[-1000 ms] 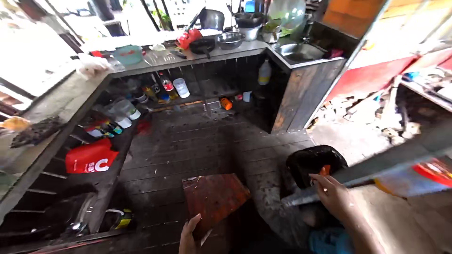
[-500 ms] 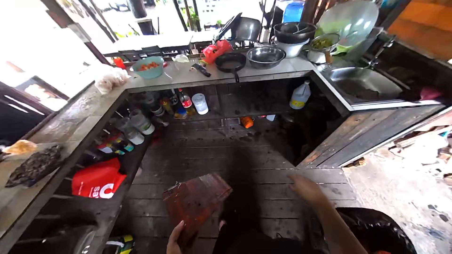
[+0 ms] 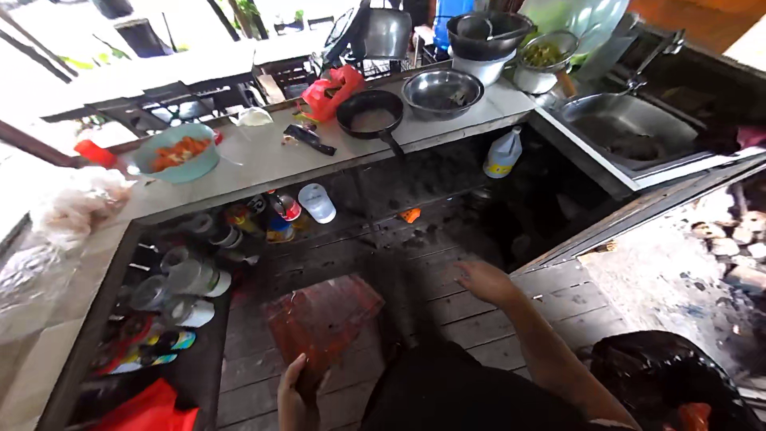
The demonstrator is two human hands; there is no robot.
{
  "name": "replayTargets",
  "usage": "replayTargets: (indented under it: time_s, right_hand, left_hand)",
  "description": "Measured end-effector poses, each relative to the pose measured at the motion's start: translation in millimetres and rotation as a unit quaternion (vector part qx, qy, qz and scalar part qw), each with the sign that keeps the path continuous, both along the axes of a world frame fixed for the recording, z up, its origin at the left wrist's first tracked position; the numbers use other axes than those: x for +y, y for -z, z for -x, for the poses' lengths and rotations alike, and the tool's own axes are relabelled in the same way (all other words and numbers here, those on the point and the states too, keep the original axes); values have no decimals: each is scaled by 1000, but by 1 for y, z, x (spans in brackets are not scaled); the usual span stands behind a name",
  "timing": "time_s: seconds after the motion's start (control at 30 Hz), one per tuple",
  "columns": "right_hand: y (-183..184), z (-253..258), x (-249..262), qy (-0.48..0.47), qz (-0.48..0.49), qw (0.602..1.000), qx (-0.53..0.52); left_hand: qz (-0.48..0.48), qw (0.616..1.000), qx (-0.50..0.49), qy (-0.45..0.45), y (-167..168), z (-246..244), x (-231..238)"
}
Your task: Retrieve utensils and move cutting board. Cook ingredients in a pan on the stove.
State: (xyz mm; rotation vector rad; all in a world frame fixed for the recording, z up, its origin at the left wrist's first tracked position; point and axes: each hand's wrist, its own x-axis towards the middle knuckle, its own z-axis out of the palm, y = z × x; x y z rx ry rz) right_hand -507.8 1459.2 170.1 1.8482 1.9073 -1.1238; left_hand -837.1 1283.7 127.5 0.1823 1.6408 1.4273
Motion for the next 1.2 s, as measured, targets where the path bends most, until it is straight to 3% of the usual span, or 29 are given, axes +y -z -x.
replayTargets:
  time_s: [0.13,0.3,0.5,0.7,0.87,1.1,1.2]
  right_hand:
    - [11,-20,27,84,-12,996,-11]
    - [37,-71,68,180,12,983,-36]
    - [50,-116,180,210,19,974,-78]
    - [47,-133,298,192,-22,981,-13]
    - [37,-126,365,203,-47,978,23]
    - [45,-130,412,257,-53,963,58]
    - [56,-138,415,324,-81,935,117]
  left_hand:
    - [-26,998,18,53,-11,27,96]
    - [-115,988,15,98,-43,16,207]
    - [-221,961,-21,165,-75,-20,367]
    - [-124,958,14,258,-107,-95,568]
    - [-53,924,60,373,-102,-160,708]
    - [48,900,103,421,-48,-210,814]
    - [71,857,163,483,-49,-209,838]
